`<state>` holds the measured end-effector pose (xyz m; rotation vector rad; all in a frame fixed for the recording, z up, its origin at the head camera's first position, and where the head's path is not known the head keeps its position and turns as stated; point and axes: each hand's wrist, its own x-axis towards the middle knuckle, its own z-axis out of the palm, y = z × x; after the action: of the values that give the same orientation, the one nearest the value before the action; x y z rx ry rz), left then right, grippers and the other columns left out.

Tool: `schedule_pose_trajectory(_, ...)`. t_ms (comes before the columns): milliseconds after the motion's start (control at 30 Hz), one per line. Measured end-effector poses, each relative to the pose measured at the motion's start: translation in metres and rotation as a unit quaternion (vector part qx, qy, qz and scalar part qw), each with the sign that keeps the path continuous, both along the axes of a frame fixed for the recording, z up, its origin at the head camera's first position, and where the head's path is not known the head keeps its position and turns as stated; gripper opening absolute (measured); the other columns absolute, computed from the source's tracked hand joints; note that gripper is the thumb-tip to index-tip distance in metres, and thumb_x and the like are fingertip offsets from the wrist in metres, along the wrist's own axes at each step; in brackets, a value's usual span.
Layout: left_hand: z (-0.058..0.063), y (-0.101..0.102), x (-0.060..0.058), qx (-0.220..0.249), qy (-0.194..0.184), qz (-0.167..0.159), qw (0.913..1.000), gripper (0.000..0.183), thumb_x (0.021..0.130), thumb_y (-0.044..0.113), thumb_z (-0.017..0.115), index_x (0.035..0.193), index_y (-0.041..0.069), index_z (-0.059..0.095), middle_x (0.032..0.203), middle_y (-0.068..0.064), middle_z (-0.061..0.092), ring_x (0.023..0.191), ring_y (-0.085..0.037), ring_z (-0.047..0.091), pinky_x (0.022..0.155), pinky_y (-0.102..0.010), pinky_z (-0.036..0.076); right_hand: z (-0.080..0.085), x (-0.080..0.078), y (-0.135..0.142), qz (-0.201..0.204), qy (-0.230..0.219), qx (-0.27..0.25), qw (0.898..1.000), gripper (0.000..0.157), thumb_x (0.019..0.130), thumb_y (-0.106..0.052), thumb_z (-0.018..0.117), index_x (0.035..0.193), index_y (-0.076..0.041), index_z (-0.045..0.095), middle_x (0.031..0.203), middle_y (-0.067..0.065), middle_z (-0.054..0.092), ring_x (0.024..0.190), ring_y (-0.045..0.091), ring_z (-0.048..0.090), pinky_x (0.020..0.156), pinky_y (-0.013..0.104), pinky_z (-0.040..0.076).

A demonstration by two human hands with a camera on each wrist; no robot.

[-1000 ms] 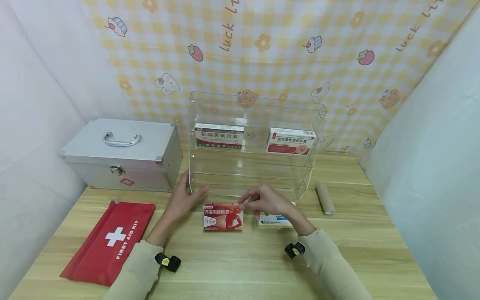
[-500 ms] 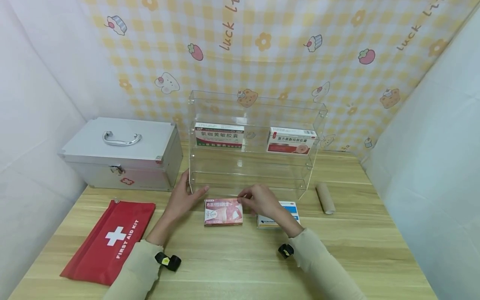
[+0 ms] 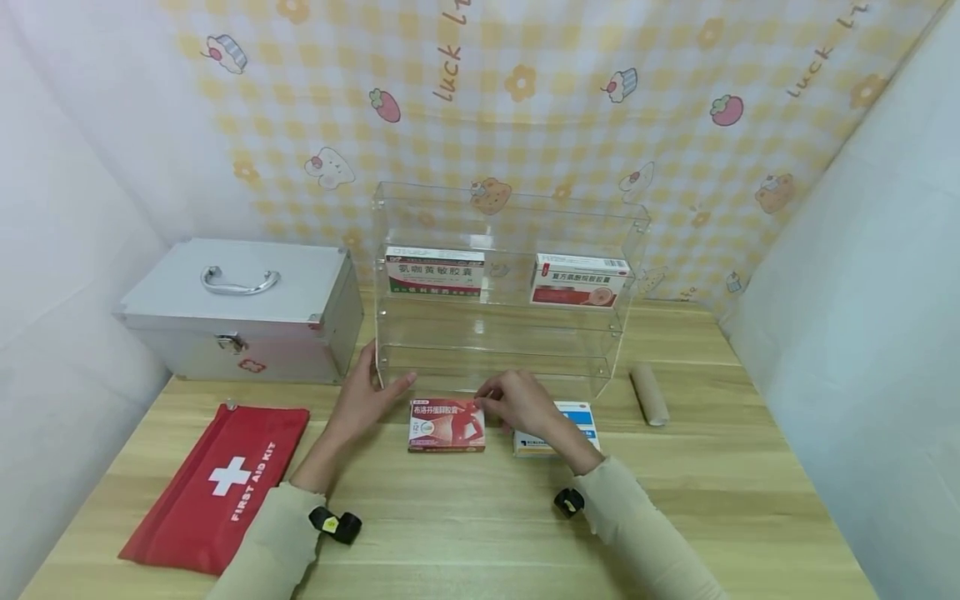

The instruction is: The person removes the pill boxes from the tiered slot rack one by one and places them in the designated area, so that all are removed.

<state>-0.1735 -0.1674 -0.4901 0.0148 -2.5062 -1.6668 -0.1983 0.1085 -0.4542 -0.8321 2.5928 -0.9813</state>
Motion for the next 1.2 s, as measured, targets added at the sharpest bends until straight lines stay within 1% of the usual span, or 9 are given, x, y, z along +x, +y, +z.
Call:
schedule_pose_trajectory(200, -0.003, 0.001, 0.002, 0.013, -0.012, 0.004, 0.9998, 0.087, 0.087, 0.036, 0.075, 0.155, 0.017, 0.024, 0.148, -0.015, 0.043, 0.132, -0.031, 0.042, 0.107, -0.053, 0.035, 0.001, 0.001, 0.001, -0.004, -0.008, 0.007, 1.0, 0.012, 0.094, -0.013, 0.068, 0.103, -0.009, 0.075, 0.081, 0.001, 0.069, 0.046, 0.02, 0.058, 0.043, 0.027, 0.049)
schedule_pose_trajectory(333, -0.005, 0.001, 0.004, 0.022, -0.013, 0.004, 0.9997, 0.087, 0.088, 0.035, 0.074, 0.155, 0.016, 0.023, 0.149, -0.015, 0.04, 0.134, -0.031, 0.041, 0.107, -0.052, 0.034, 0.011, 0.003, 0.003, -0.026, 0.005, 0.023, 0.999, 0.015, 0.094, -0.017, 0.068, 0.103, -0.008, 0.074, 0.082, 0.001, 0.07, 0.056, 0.017, 0.062, 0.048, 0.026, 0.05)
schedule_pose_trajectory(433, -0.005, 0.001, 0.005, 0.025, -0.013, 0.004, 0.9996, 0.087, 0.088, 0.036, 0.074, 0.155, 0.016, 0.023, 0.149, -0.016, 0.041, 0.134, -0.031, 0.04, 0.108, -0.052, 0.034, 0.028, 0.004, 0.01, -0.045, 0.009, 0.021, 0.999, 0.017, 0.095, -0.018, 0.066, 0.106, -0.006, 0.073, 0.083, 0.004, 0.071, 0.06, 0.016, 0.063, 0.049, 0.028, 0.052)
schedule_pose_trajectory(533, -0.006, 0.0, 0.006, 0.024, -0.009, 0.002, 0.9997, 0.089, 0.087, 0.04, 0.074, 0.155, 0.014, 0.023, 0.149, -0.018, 0.04, 0.135, -0.031, 0.039, 0.108, -0.052, 0.034, 0.049, 0.0, 0.024, -0.053, 0.008, -0.008, 0.999, 0.019, 0.096, -0.016, 0.064, 0.109, -0.004, 0.071, 0.084, 0.009, 0.071, 0.053, 0.02, 0.062, 0.045, 0.031, 0.052)
schedule_pose_trajectory(733, -0.004, -0.003, 0.006, 0.02, -0.012, 0.001, 0.9997, 0.091, 0.087, 0.042, 0.074, 0.155, 0.013, 0.022, 0.15, -0.018, 0.039, 0.136, -0.031, 0.038, 0.109, -0.051, 0.034, 0.093, -0.008, 0.068, -0.097, 0.027, -0.011, 0.995, 0.024, 0.097, -0.027, 0.063, 0.114, -0.011, 0.07, 0.091, 0.004, 0.072, 0.05, 0.02, 0.059, 0.041, 0.031, 0.047)
schedule_pose_trajectory(967, 0.0, -0.004, 0.006, 0.014, -0.017, -0.005, 0.9997, 0.089, 0.088, 0.041, 0.073, 0.155, 0.013, 0.021, 0.151, -0.017, 0.038, 0.138, -0.03, 0.036, 0.109, -0.052, 0.032, 0.142, -0.02, 0.121, -0.136, 0.111, -0.038, 0.984, 0.024, 0.098, -0.022, 0.062, 0.114, -0.006, 0.071, 0.094, 0.01, 0.073, 0.05, 0.024, 0.059, 0.036, 0.029, 0.038)
schedule_pose_trajectory(1000, 0.0, -0.004, 0.006, 0.015, -0.017, -0.006, 0.9997, 0.089, 0.088, 0.042, 0.073, 0.155, 0.013, 0.021, 0.151, -0.017, 0.037, 0.138, -0.03, 0.036, 0.109, -0.051, 0.032, 0.147, -0.021, 0.125, -0.141, 0.124, -0.035, 0.982, 0.024, 0.098, -0.023, 0.063, 0.113, -0.007, 0.071, 0.094, 0.01, 0.073, 0.05, 0.022, 0.059, 0.034, 0.029, 0.036)
schedule_pose_trajectory(1100, 0.0, -0.003, 0.005, 0.015, -0.016, -0.011, 0.9997, 0.089, 0.088, 0.042, 0.072, 0.156, 0.014, 0.021, 0.151, -0.017, 0.038, 0.137, -0.03, 0.036, 0.109, -0.051, 0.033, 0.16, -0.024, 0.133, -0.165, 0.159, -0.014, 0.973, 0.025, 0.097, -0.029, 0.064, 0.111, -0.01, 0.073, 0.087, 0.007, 0.072, 0.05, 0.02, 0.059, 0.035, 0.029, 0.039)
schedule_pose_trajectory(1200, 0.0, -0.002, 0.004, 0.017, -0.015, -0.016, 0.9996, 0.088, 0.089, 0.04, 0.073, 0.155, 0.014, 0.021, 0.15, -0.017, 0.039, 0.137, -0.029, 0.037, 0.108, -0.052, 0.034, 0.17, -0.027, 0.134, -0.196, 0.193, 0.004, 0.961, 0.027, 0.096, -0.033, 0.065, 0.111, -0.012, 0.073, 0.08, 0.006, 0.071, 0.05, 0.019, 0.059, 0.037, 0.03, 0.041)
